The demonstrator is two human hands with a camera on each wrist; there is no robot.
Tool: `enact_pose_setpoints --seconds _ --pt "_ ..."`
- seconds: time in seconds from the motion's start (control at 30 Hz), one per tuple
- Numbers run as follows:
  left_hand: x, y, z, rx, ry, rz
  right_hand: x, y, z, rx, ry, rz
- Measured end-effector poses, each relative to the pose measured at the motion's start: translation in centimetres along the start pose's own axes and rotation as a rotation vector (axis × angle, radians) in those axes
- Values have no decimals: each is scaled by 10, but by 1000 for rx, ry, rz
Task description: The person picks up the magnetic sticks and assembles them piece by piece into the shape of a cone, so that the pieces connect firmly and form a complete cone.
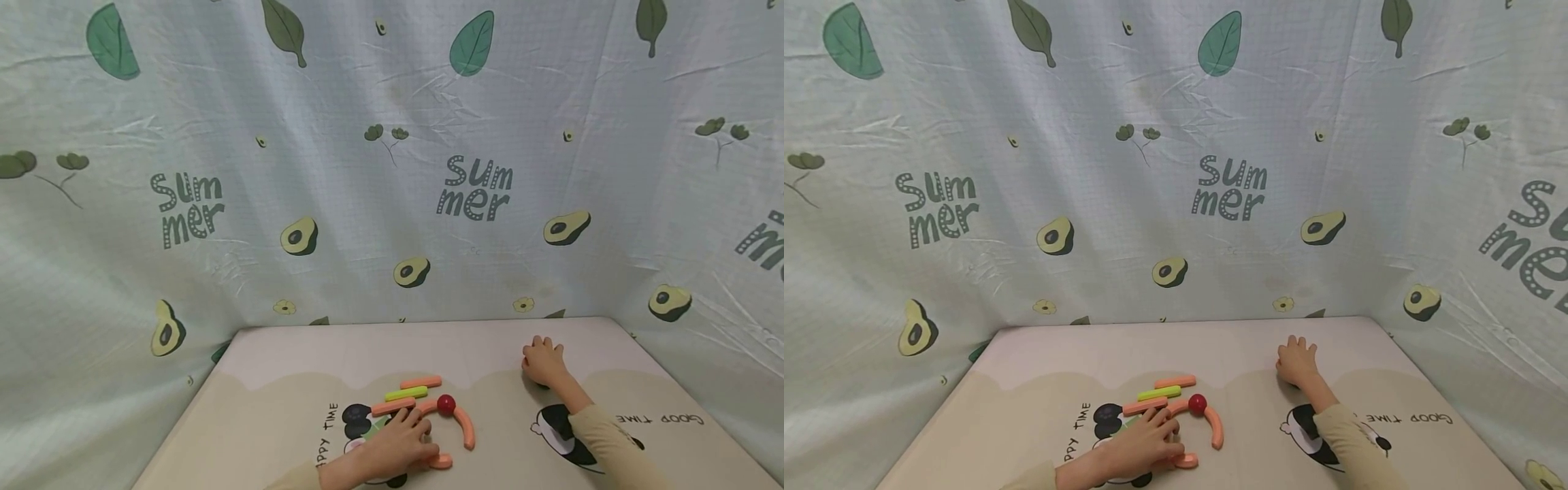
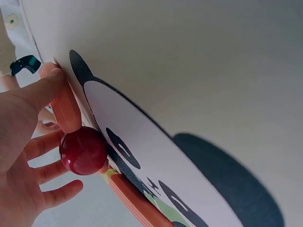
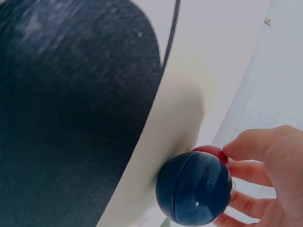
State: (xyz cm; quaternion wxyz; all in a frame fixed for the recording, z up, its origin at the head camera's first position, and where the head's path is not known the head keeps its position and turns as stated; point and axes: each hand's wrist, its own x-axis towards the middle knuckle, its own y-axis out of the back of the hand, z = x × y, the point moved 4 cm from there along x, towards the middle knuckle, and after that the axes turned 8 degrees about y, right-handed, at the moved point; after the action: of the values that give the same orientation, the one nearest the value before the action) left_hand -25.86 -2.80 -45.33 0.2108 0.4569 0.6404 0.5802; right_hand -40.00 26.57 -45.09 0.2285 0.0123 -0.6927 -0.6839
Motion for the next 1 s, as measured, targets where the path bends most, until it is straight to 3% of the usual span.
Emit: enact_pose_setpoints --seconds 0.33,0.57,0.83,1.0 --pt "0 1 0 -9 -4 -7 -1 -3 -1 19 13 -17" --pt "-1 3 2 41 -24 20 -2 3 -7 -39 99 101" --pt "0 2 4 -23 -22 -91 -4 6 -20 -93 228 214" --pt "2 3 5 -16 -23 -91 -5 10 -32 -121 286 254"
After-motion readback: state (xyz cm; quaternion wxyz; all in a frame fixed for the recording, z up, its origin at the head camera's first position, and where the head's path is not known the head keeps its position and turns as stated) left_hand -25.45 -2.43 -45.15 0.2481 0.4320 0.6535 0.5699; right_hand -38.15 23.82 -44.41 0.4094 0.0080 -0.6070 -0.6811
